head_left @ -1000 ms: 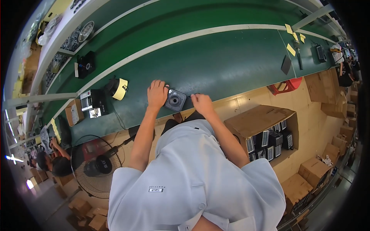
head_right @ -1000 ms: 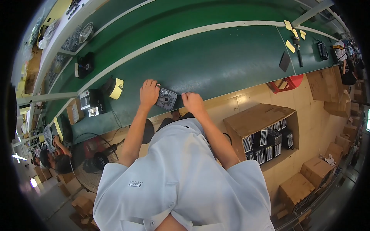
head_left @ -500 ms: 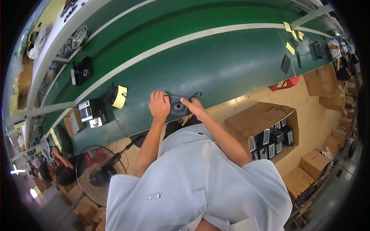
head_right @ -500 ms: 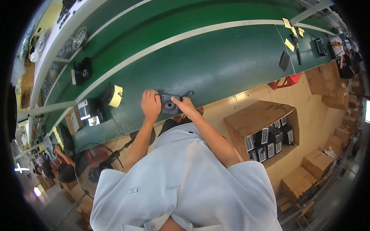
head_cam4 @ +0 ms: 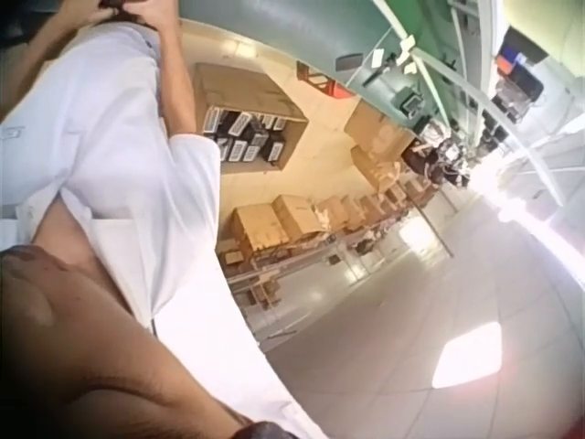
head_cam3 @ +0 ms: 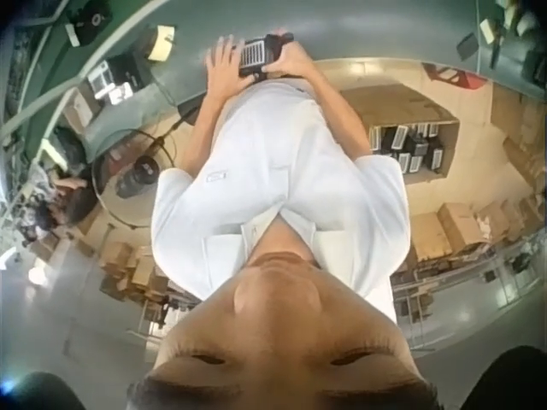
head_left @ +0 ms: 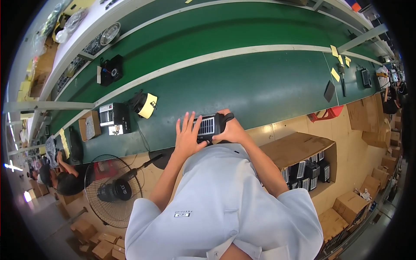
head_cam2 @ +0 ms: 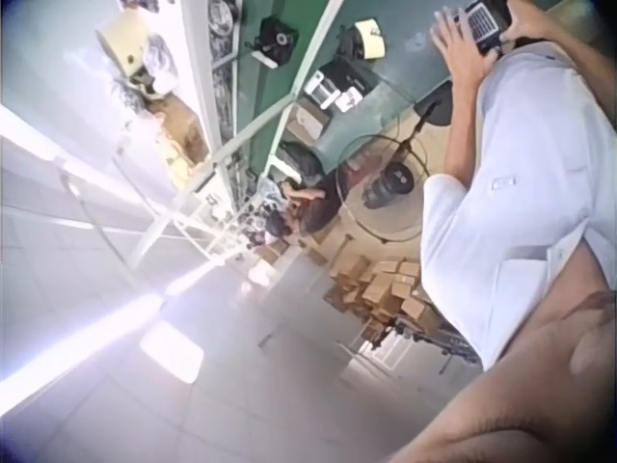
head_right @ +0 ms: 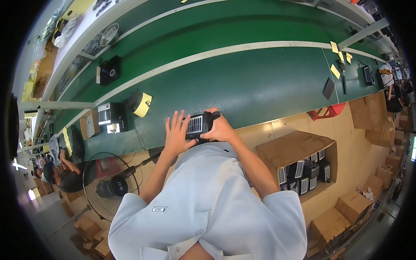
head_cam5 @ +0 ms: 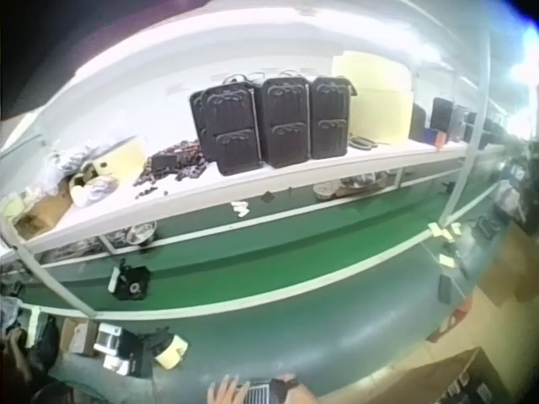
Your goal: Assembling a portable solar-powered speaker on a factory production line.
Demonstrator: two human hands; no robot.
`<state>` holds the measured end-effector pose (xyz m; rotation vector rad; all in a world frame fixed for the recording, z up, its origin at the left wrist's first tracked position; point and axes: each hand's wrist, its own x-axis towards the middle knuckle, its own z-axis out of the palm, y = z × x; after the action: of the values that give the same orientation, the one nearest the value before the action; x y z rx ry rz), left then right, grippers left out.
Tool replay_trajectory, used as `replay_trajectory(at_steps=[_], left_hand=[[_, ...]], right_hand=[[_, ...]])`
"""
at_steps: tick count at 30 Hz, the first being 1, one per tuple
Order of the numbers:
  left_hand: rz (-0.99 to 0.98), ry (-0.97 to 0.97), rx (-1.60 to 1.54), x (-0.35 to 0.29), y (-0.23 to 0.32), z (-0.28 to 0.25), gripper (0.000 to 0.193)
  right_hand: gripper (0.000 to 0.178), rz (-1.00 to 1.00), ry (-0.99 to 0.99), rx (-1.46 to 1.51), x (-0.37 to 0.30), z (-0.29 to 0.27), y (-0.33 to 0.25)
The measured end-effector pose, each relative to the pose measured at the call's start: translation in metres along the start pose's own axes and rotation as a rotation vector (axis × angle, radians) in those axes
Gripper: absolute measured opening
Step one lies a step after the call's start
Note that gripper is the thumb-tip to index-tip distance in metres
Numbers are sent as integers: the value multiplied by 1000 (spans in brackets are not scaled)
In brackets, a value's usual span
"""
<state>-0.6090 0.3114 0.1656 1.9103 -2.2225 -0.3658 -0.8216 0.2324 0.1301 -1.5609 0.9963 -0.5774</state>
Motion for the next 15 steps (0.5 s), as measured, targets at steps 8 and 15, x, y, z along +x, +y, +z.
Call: replay_trajectory(at_steps=[8,15], left_hand=[[-40,-39,-650,12,45,-49,101],[123,196,-946,12,69,-63,111]], right_hand=[[68,-285,-113,-7,-15,-56,-103],[44,-301,187,594,-24,-47,-106]])
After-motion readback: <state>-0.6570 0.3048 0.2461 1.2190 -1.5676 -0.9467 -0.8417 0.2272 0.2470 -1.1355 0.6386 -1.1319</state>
